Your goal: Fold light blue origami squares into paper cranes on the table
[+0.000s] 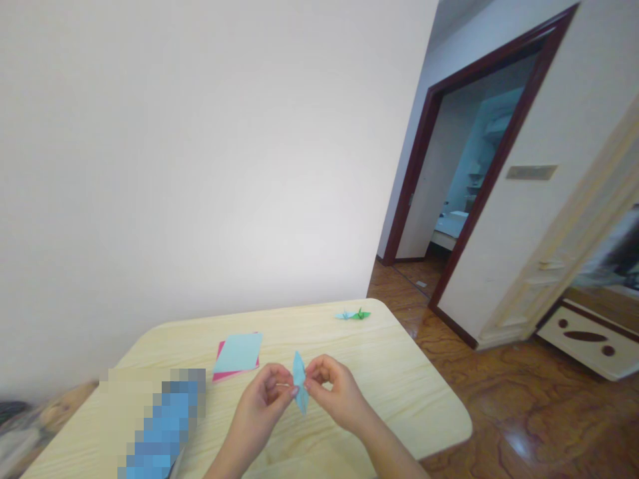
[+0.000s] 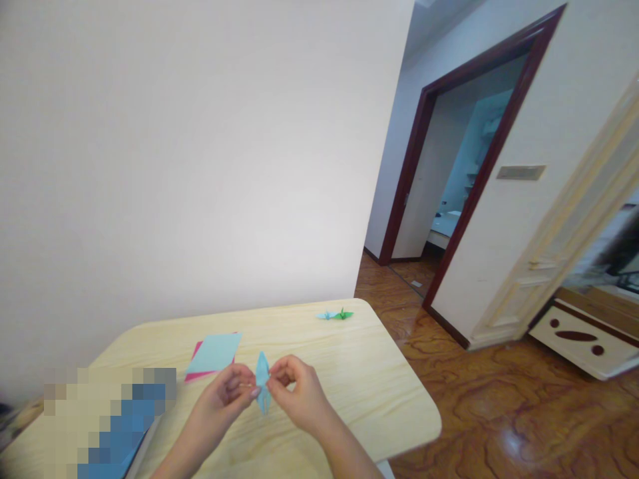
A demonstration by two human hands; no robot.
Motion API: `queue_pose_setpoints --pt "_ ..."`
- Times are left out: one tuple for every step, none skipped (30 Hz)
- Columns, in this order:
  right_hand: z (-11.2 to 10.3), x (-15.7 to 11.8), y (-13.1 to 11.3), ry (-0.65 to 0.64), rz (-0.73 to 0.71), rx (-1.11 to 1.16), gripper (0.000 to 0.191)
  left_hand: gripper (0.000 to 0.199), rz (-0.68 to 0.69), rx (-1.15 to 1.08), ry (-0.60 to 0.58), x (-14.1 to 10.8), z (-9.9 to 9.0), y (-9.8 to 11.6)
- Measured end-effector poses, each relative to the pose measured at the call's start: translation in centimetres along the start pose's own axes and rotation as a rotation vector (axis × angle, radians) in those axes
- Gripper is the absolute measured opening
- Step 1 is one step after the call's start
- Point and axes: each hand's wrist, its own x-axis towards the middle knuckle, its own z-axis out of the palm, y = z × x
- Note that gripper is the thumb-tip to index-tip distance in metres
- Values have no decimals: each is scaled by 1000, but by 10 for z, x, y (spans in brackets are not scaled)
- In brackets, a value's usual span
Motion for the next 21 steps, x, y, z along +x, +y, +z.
queue_pose_setpoints --pt "0 0 -1 -2 1 9 12 24 6 -3 -1 0 0 0" --pt "0 1 -2 -3 1 13 11 22 14 1 -2 1 0 0" --pt "1 1 -2 0 -2 12 10 20 25 9 -4 1 0 0" --pt "1 1 -3 4 -7 10 9 18 37 19 -6 1 -1 -1" --pt "1 2 -4 7 -13 8 8 15 48 30 -9 1 -1 -2" --pt "2 2 -4 7 -19 9 7 13 58 43 -13 1 -2 -3" --pt "2 2 -4 2 -23 16 7 12 67 58 -19 1 -3 -5" --pt "3 2 -4 -8 -25 28 7 11 76 74 -24 1 -3 -6" --pt "3 2 -4 -21 -24 45 7 10 82 90 -26 1 -3 -7" --pt "4 3 -4 -37 -20 68 7 9 88 105 -24 1 -4 -7" --pt "4 3 -4 -54 -14 100 8 9 89 116 -23 1 -4 -7" --pt "5 3 -4 -70 -6 139 9 9 87 121 -23 1 -5 -7" --pt "5 3 -4 -85 4 178 11 9 79 120 -26 1 -5 -6" --pt "5 4 -4 -98 14 213 12 9 70 113 -32 1 -5 -5" --pt "5 4 -4 -109 20 239 13 9 63 106 -40 1 -6 -4" --pt "5 4 -4 -120 23 256 13 10 59 101 -47 0 -7 -1" --pt "4 4 -3 -131 24 266 13 10 58 102 -53 0 -7 1" --pt "3 5 -3 -145 22 271 14 11 60 110 -59 0 -8 3" --pt "2 5 -3 -159 19 274 14 12 64 120 -69 -1 -8 6" --pt "1 5 -3 -172 15 274 15 14 66 130 -78 -1 -8 7" --pt "1 5 -3 -182 13 269 15 15 66 141 -85 -1 -8 8"
